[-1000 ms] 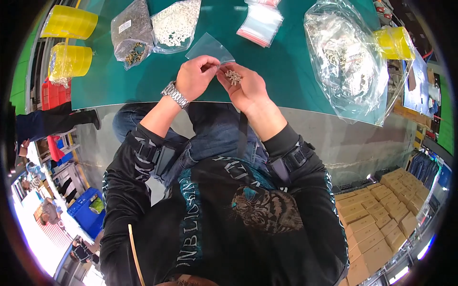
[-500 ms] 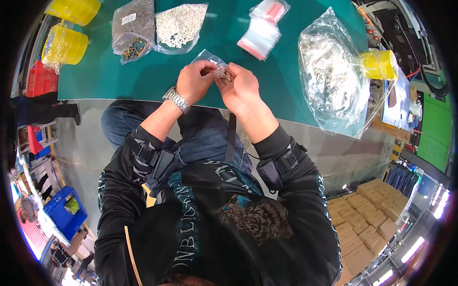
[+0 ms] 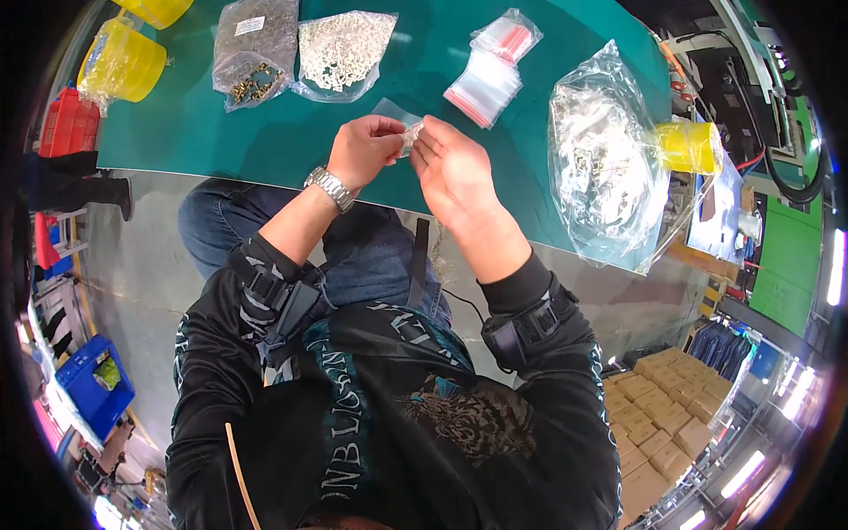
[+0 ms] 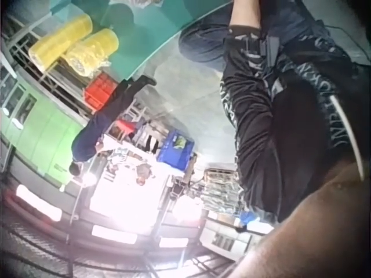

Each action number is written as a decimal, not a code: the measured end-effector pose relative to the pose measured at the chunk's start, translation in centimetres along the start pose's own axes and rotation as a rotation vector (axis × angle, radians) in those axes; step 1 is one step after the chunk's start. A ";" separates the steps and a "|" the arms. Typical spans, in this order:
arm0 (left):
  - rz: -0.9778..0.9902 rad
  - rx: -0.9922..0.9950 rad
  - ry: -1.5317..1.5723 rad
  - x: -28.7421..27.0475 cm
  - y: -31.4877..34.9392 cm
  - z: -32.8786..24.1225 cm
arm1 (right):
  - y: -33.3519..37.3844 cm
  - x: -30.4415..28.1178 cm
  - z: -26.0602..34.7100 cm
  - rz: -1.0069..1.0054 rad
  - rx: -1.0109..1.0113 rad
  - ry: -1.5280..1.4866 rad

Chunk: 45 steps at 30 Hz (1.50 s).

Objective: The person opens a small plastic bag and fills it with a handful of white plastic pieces from a larger bag. They then take a handful of metal pieces from another bag, add them to the same small plastic bag, and seal it.

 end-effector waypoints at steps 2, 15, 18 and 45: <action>0.025 -0.062 0.045 -0.3 -0.1 0.2 | 1.0 0.5 1.2 0.041 -0.086 0.000; -0.320 0.602 -0.512 -2.4 4.1 -10.0 | 2.1 -2.0 2.8 0.041 -0.290 -0.070; -0.237 0.713 -0.736 0.1 3.8 -6.7 | 1.6 -3.9 1.1 0.009 -0.251 -0.044; -0.471 0.418 -1.054 -17.8 -4.6 -6.0 | 2.1 -10.9 -3.5 -0.117 -0.201 -0.021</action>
Point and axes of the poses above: each hand's wrist, its own y-axis away from the middle knuckle, its own x-axis out of the palm, z = x × y, the point moved 10 cm from there along -y, towards the middle knuckle, and after that the axes turned 10 degrees about -x, right-handed, at the moved point
